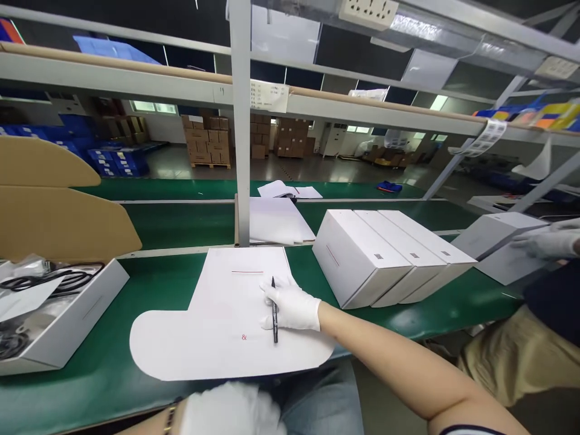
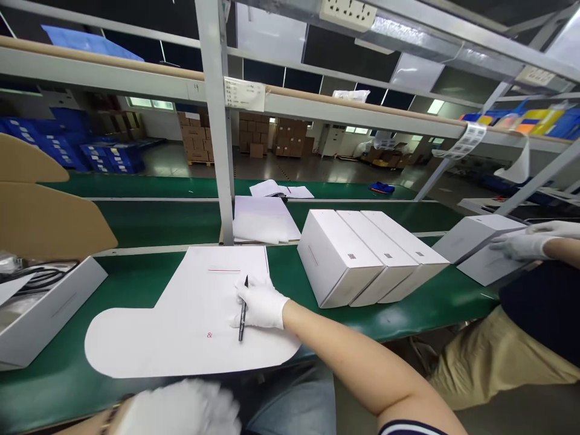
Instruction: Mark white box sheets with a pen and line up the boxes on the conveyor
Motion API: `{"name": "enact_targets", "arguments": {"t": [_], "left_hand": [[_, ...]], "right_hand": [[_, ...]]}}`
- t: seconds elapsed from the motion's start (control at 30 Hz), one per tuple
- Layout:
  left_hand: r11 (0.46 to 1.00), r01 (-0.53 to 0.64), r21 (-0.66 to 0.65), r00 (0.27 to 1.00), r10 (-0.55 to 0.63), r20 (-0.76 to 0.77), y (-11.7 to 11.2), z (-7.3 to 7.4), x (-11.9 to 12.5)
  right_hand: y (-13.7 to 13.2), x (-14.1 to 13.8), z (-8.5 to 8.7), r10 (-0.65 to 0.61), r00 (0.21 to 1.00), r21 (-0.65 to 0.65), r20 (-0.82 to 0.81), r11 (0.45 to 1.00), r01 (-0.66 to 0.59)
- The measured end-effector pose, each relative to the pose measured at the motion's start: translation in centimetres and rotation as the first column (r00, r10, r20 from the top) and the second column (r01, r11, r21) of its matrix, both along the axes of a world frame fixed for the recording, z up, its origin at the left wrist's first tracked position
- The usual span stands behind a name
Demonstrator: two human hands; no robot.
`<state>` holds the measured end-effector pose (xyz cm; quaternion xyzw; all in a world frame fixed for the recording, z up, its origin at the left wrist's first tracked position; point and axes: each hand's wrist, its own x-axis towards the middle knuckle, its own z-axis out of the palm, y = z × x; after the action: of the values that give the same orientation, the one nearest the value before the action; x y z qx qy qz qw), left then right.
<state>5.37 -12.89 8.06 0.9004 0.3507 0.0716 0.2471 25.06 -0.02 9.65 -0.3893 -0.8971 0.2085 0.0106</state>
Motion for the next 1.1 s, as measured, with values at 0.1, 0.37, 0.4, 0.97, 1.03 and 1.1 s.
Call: {"name": "enact_targets", "arguments": {"t": [0.1, 0.37, 0.4, 0.97, 1.03, 1.1], "left_hand": [[0.993, -0.092, 0.080, 0.993, 0.097, -0.066, 2.7, 3.2, -3.7], [0.865, -0.289, 0.409, 0.903, 0.388, -0.183, 10.0, -3.1, -7.9], [0.846, -0.285, 0.451, 0.905, 0.393, -0.164, 9.8, -4.3, -8.0], [0.756, -0.444, 0.480, 0.753, 0.605, -0.257, 15.3, -2.3, -5.4], [0.689, -0.502, 0.523, 0.716, 0.670, -0.196, 13.8, -2.3, -5.9], [0.572, -0.662, 0.486, 0.637, 0.770, -0.039, 12.0, -2.8, -6.7]], "right_hand": [[0.3, 0.1, -0.3, 0.005, 1.000, -0.014, -0.005, 1.000, -0.005], [-0.4, 1.4, -4.8, 0.066, 0.983, 0.327, -0.172, 0.945, -0.006], [-0.4, 1.4, -5.2, 0.072, 0.984, 0.348, -0.163, 0.937, -0.011], [6.8, -2.2, -3.7, -0.024, 0.999, 0.372, 0.027, 0.928, 0.012], [5.9, -0.9, -4.3, -0.027, 0.994, 0.337, -0.107, 0.939, 0.061], [4.6, 0.8, -5.8, -0.169, 0.924, 0.281, -0.343, 0.920, 0.272]]}}
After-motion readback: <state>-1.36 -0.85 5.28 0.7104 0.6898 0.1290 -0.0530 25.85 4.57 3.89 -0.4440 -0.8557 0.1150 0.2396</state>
